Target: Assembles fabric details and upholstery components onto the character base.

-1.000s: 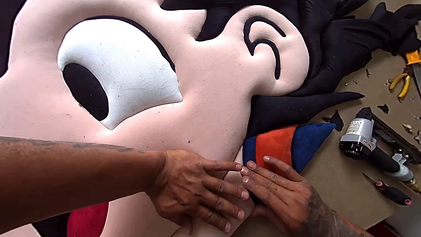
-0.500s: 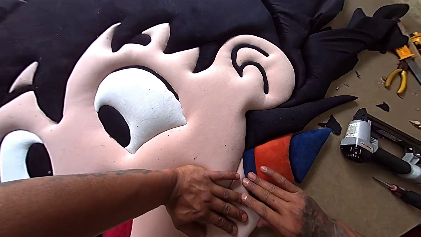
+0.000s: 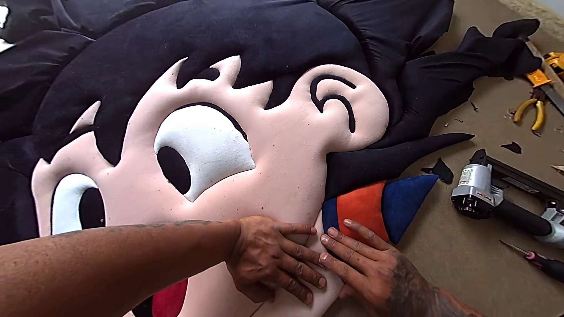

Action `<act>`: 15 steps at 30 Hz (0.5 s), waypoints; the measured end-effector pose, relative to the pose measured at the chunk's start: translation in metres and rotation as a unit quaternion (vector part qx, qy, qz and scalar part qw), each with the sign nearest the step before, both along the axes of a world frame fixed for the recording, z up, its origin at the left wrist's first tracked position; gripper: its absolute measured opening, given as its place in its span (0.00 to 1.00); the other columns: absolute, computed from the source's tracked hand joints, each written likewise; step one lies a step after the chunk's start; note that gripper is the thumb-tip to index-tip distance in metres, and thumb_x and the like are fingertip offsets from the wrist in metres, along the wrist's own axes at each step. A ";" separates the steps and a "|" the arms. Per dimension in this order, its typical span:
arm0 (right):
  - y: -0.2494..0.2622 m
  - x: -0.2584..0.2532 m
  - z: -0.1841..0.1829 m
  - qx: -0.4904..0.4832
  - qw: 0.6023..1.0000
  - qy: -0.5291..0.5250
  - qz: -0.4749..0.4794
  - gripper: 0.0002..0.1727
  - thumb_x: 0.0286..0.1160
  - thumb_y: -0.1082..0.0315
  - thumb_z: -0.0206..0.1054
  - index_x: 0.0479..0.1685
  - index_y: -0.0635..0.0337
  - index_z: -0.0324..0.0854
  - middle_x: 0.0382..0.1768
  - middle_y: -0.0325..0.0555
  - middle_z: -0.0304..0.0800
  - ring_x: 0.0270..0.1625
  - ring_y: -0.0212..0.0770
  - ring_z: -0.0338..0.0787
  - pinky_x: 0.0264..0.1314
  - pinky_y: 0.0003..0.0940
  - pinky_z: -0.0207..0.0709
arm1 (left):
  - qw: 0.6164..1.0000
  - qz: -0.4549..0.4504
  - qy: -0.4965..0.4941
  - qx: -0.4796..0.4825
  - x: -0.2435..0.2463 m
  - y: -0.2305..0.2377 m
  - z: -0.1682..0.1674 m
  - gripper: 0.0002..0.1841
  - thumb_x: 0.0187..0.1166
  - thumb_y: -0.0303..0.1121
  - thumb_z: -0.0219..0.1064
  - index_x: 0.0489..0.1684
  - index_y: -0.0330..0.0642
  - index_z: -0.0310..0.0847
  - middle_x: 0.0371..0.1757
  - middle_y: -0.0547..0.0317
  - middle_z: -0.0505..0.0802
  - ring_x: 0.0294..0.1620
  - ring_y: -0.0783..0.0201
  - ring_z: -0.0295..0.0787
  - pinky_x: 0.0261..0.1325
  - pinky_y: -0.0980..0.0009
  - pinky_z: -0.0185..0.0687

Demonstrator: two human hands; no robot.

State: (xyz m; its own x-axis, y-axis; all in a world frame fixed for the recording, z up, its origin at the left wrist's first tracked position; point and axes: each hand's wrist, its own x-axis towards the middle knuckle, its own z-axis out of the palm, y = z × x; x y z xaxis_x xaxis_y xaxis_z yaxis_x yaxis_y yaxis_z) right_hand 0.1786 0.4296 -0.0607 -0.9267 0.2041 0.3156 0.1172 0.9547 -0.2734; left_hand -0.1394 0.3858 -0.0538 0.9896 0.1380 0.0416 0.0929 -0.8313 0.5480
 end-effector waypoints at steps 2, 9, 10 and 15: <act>-0.001 0.000 0.000 0.000 1.000 0.001 -0.005 0.26 0.85 0.45 0.57 0.76 0.44 0.80 0.81 0.40 0.80 0.88 0.43 0.71 0.95 0.51 0.53 | 1.000 -0.002 0.003 0.001 0.000 0.000 0.000 0.36 0.77 0.51 0.61 0.91 0.66 0.63 0.95 0.66 0.63 0.98 0.59 0.43 0.96 0.38 0.19; -0.006 -0.001 0.000 -0.008 1.000 0.008 -0.025 0.25 0.86 0.46 0.57 0.74 0.44 0.81 0.80 0.39 0.81 0.87 0.42 0.73 0.95 0.54 0.54 | 1.000 0.004 0.007 -0.012 0.001 -0.001 0.001 0.35 0.77 0.52 0.59 0.91 0.67 0.64 0.95 0.68 0.62 0.98 0.61 0.42 0.96 0.38 0.18; -0.007 -0.001 -0.001 -0.011 1.000 0.011 -0.027 0.25 0.85 0.46 0.58 0.74 0.44 0.81 0.80 0.39 0.81 0.87 0.42 0.73 0.95 0.55 0.54 | 1.000 0.006 0.007 -0.016 0.001 -0.001 0.001 0.35 0.77 0.52 0.59 0.91 0.67 0.64 0.95 0.68 0.62 0.98 0.62 0.42 0.96 0.38 0.17; -0.013 0.001 -0.007 -0.024 0.999 0.029 -0.036 0.26 0.86 0.46 0.57 0.76 0.46 0.79 0.81 0.42 0.80 0.88 0.44 0.72 0.95 0.55 0.53 | 0.999 0.013 0.004 -0.031 0.001 -0.002 0.000 0.36 0.75 0.52 0.57 0.91 0.67 0.64 0.96 0.68 0.61 0.98 0.62 0.40 0.95 0.37 0.16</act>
